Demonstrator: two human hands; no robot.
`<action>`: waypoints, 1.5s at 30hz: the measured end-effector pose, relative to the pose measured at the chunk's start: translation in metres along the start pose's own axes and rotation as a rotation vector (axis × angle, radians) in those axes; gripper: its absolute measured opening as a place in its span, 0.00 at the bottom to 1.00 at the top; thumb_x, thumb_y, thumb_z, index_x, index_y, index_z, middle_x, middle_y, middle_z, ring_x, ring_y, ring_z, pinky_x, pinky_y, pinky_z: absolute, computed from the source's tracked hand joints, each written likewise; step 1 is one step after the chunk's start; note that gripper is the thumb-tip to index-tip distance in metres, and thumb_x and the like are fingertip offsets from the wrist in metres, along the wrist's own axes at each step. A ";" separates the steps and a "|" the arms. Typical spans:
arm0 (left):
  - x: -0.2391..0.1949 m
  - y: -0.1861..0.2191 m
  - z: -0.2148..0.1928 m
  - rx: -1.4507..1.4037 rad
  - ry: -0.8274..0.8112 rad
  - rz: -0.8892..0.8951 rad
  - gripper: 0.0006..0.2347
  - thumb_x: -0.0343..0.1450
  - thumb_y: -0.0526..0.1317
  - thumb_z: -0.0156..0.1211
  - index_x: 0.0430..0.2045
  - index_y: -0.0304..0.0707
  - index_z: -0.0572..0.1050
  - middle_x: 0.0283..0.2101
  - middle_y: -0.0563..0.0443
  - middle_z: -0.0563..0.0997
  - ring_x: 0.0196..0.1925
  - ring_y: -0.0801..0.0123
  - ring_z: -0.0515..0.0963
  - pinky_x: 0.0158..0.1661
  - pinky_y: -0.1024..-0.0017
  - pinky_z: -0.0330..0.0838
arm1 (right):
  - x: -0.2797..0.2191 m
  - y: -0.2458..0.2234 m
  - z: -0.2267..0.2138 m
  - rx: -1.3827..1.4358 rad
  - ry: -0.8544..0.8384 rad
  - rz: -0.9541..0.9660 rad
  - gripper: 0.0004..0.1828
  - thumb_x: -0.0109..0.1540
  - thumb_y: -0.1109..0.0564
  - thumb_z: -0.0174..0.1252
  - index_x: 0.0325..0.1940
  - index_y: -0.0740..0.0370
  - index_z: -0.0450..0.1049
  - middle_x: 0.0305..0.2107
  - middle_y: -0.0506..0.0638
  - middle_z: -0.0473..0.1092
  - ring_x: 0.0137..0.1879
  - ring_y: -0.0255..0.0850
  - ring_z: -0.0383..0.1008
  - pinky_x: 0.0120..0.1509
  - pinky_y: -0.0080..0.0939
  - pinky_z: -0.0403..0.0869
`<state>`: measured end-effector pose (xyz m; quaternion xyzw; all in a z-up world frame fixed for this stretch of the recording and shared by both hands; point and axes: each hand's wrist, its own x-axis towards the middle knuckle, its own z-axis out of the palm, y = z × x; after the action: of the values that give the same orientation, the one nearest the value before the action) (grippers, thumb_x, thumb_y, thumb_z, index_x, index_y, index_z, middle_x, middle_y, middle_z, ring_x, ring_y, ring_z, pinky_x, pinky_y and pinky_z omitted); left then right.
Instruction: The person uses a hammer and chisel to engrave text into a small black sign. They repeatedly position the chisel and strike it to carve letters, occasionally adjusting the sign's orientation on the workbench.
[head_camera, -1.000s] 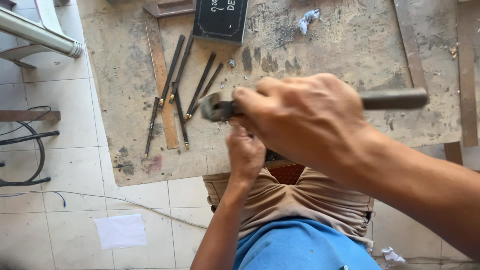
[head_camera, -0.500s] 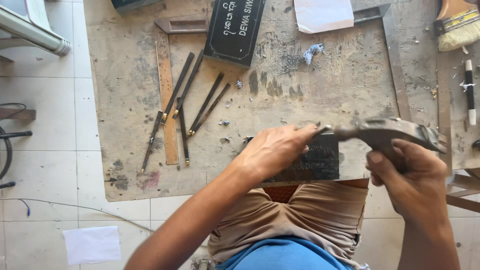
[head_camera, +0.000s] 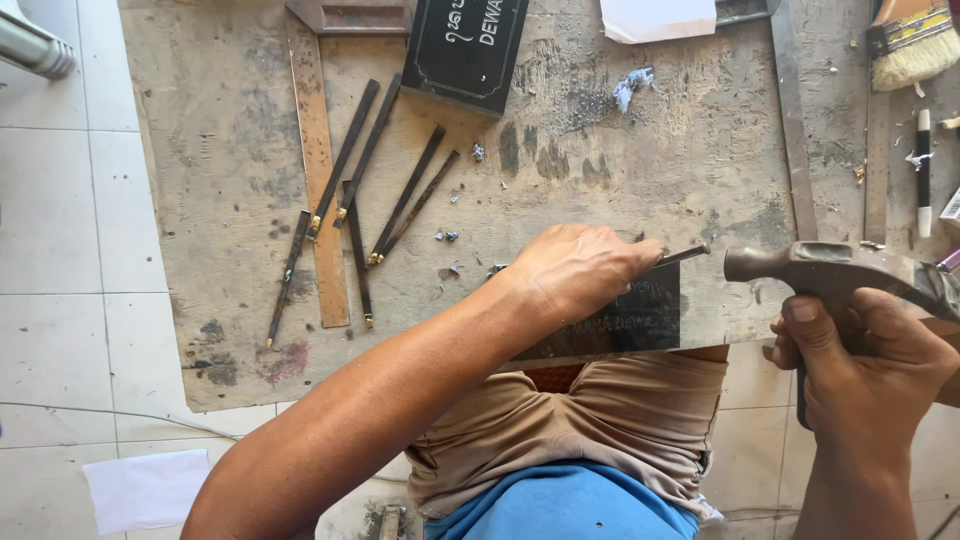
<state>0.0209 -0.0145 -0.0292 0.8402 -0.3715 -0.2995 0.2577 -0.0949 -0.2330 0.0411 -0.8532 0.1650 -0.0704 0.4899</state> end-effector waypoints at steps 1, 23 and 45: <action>0.000 -0.001 0.000 -0.005 0.001 0.002 0.12 0.70 0.33 0.47 0.47 0.48 0.62 0.28 0.39 0.79 0.31 0.37 0.81 0.29 0.48 0.69 | 0.000 -0.002 0.000 -0.005 -0.001 0.001 0.09 0.75 0.66 0.60 0.45 0.76 0.70 0.27 0.58 0.65 0.26 0.41 0.63 0.31 0.36 0.66; -0.016 -0.008 -0.007 -0.133 -0.011 0.013 0.06 0.75 0.46 0.41 0.40 0.50 0.63 0.33 0.41 0.80 0.35 0.42 0.81 0.34 0.50 0.68 | 0.003 -0.084 0.023 -0.349 -0.123 -0.064 0.10 0.75 0.66 0.59 0.61 0.67 0.77 0.49 0.51 0.74 0.48 0.37 0.66 0.56 0.35 0.66; -0.063 0.044 0.085 -0.749 1.183 -0.548 0.07 0.76 0.38 0.57 0.32 0.44 0.64 0.27 0.54 0.75 0.23 0.76 0.78 0.24 0.76 0.75 | 0.080 -0.062 0.037 -0.670 -0.800 -0.554 0.19 0.63 0.40 0.57 0.52 0.51 0.74 0.28 0.44 0.77 0.23 0.41 0.75 0.27 0.46 0.76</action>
<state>-0.0927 -0.0091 -0.0391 0.7795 0.1783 0.0420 0.5990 0.0031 -0.2021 0.0722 -0.9329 -0.2485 0.1874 0.1814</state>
